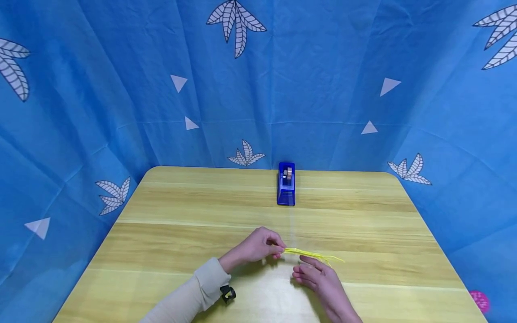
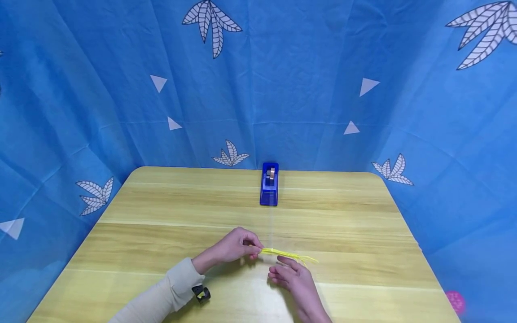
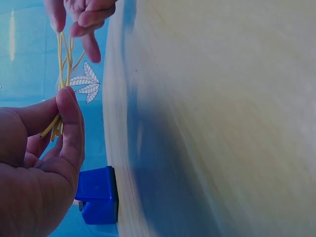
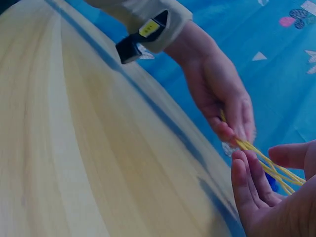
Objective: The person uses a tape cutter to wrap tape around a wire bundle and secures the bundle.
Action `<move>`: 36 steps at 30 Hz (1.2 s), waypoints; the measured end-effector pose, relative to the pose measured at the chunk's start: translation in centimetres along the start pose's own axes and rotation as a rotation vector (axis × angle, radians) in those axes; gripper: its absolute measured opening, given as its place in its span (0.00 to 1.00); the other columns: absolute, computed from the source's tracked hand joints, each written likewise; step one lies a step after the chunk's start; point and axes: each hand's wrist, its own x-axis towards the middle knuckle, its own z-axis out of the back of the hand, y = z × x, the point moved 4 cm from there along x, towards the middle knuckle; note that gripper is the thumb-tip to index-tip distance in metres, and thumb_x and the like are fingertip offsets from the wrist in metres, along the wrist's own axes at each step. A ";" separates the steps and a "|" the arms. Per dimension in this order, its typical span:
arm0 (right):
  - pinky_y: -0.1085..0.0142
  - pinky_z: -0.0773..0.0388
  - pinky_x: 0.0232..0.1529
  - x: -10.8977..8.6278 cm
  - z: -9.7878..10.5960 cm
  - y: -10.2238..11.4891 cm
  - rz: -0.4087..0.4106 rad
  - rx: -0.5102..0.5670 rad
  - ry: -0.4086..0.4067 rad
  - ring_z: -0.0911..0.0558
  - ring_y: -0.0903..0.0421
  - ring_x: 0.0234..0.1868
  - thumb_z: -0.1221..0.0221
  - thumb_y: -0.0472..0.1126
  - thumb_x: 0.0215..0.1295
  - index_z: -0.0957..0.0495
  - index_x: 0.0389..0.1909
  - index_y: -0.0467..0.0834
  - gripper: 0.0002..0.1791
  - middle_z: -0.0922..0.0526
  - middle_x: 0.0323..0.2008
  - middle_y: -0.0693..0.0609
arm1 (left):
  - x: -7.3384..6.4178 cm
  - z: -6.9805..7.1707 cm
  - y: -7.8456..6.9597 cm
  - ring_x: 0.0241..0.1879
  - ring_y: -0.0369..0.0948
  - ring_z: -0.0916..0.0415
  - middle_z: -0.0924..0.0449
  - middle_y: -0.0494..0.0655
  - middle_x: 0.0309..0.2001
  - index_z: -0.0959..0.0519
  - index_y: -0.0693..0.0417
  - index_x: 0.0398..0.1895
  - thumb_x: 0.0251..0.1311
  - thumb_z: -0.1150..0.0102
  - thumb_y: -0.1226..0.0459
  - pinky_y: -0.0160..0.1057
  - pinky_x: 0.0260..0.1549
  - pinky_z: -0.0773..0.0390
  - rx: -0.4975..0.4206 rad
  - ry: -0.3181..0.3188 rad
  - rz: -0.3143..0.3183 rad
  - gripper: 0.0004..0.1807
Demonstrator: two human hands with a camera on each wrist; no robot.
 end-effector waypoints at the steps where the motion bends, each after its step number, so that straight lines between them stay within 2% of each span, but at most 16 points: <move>1: 0.64 0.14 0.53 -0.1 0.4 0.1 0.001 0.006 -0.018 0.12 0.53 0.48 0.44 0.37 0.76 0.43 0.73 0.24 0.33 0.12 0.48 0.42 | 0.0 0.0 0.1 0.29 0.38 0.17 0.12 0.60 0.35 0.13 0.62 0.38 0.65 0.35 0.73 0.37 0.35 0.13 0.001 -0.002 0.000 0.04; 5: 0.66 0.14 0.51 -0.9 2.6 0.4 0.011 0.012 -0.138 0.12 0.55 0.46 0.46 0.35 0.76 0.41 0.71 0.23 0.29 0.13 0.48 0.42 | -0.1 0.1 0.3 0.29 0.37 0.18 0.12 0.59 0.34 0.12 0.61 0.37 0.66 0.35 0.73 0.35 0.34 0.14 0.002 -0.008 0.002 0.04; 8: 0.69 0.16 0.52 -1.4 4.7 1.3 0.045 -0.028 -0.209 0.14 0.59 0.47 0.48 0.33 0.76 0.44 0.73 0.27 0.30 0.16 0.52 0.48 | -0.1 0.1 0.4 0.29 0.37 0.18 0.12 0.57 0.34 0.12 0.60 0.37 0.66 0.36 0.73 0.35 0.34 0.14 0.008 -0.015 0.011 0.04; 11: 0.72 0.19 0.54 -1.3 6.4 3.3 0.133 -0.103 -0.263 0.17 0.63 0.50 0.49 0.32 0.77 0.43 0.76 0.32 0.30 0.19 0.52 0.56 | -0.2 0.1 0.3 0.30 0.38 0.18 0.12 0.54 0.32 0.12 0.59 0.38 0.66 0.36 0.73 0.35 0.35 0.14 0.022 -0.024 0.016 0.05; 14: 0.74 0.21 0.54 -0.6 7.0 6.1 0.250 -0.198 -0.276 0.18 0.66 0.50 0.49 0.33 0.78 0.36 0.74 0.35 0.26 0.18 0.48 0.61 | -0.2 0.0 0.3 0.29 0.38 0.18 0.13 0.50 0.31 0.12 0.58 0.38 0.66 0.36 0.72 0.35 0.35 0.14 0.047 -0.036 0.010 0.05; 17: 0.73 0.21 0.55 0.5 6.0 8.6 0.330 -0.311 -0.186 0.16 0.63 0.50 0.48 0.40 0.81 0.30 0.69 0.34 0.22 0.16 0.47 0.58 | -0.3 0.0 0.2 0.29 0.38 0.18 0.13 0.48 0.29 0.12 0.57 0.37 0.66 0.35 0.72 0.35 0.34 0.14 0.075 -0.041 -0.003 0.05; 20: 0.67 0.18 0.57 1.7 4.1 10.2 0.325 -0.427 -0.032 0.15 0.56 0.52 0.48 0.48 0.82 0.28 0.68 0.35 0.25 0.15 0.49 0.50 | -0.4 -0.1 0.1 0.29 0.38 0.18 0.13 0.49 0.29 0.12 0.57 0.37 0.66 0.35 0.71 0.35 0.33 0.14 0.095 -0.041 -0.015 0.04; 23: 0.59 0.17 0.59 2.9 2.3 10.8 0.297 -0.452 0.102 0.14 0.48 0.53 0.47 0.46 0.81 0.30 0.68 0.33 0.25 0.17 0.52 0.41 | -0.4 -0.2 0.0 0.29 0.39 0.17 0.12 0.50 0.30 0.12 0.57 0.37 0.67 0.35 0.71 0.35 0.33 0.15 0.111 -0.041 -0.028 0.05; 25: 0.54 0.17 0.60 3.6 1.3 10.7 0.274 -0.423 0.150 0.15 0.43 0.54 0.47 0.43 0.81 0.32 0.69 0.32 0.25 0.18 0.54 0.38 | -0.4 -0.3 0.0 0.29 0.40 0.17 0.12 0.51 0.30 0.11 0.57 0.37 0.67 0.35 0.71 0.33 0.31 0.16 0.116 -0.044 -0.039 0.05; 28: 0.50 0.18 0.61 4.3 0.4 10.2 0.237 -0.348 0.146 0.16 0.38 0.55 0.45 0.39 0.79 0.34 0.69 0.32 0.24 0.20 0.54 0.36 | -0.4 -0.4 0.0 0.29 0.42 0.17 0.12 0.54 0.31 0.11 0.58 0.37 0.67 0.36 0.72 0.30 0.29 0.18 0.114 -0.046 -0.052 0.05; 30: 0.50 0.18 0.61 4.5 0.2 9.6 0.206 -0.340 0.117 0.15 0.38 0.55 0.44 0.39 0.78 0.34 0.68 0.33 0.24 0.20 0.54 0.35 | -0.4 -0.5 0.0 0.29 0.43 0.17 0.12 0.56 0.31 0.12 0.58 0.37 0.67 0.36 0.72 0.29 0.27 0.20 0.111 -0.049 -0.063 0.05; 33: 0.51 0.17 0.58 4.6 0.2 8.8 0.174 -0.414 0.092 0.14 0.41 0.52 0.41 0.42 0.77 0.33 0.66 0.33 0.25 0.20 0.54 0.35 | -0.5 -0.6 0.0 0.28 0.41 0.17 0.12 0.57 0.32 0.12 0.59 0.37 0.67 0.36 0.72 0.27 0.27 0.21 0.110 -0.058 -0.072 0.05; 36: 0.54 0.15 0.51 4.7 0.4 8.0 0.150 -0.534 0.110 0.13 0.46 0.47 0.39 0.46 0.75 0.30 0.63 0.33 0.26 0.18 0.51 0.38 | -0.5 -0.5 0.0 0.27 0.38 0.18 0.11 0.57 0.33 0.12 0.59 0.37 0.67 0.36 0.72 0.28 0.27 0.20 0.111 -0.071 -0.067 0.05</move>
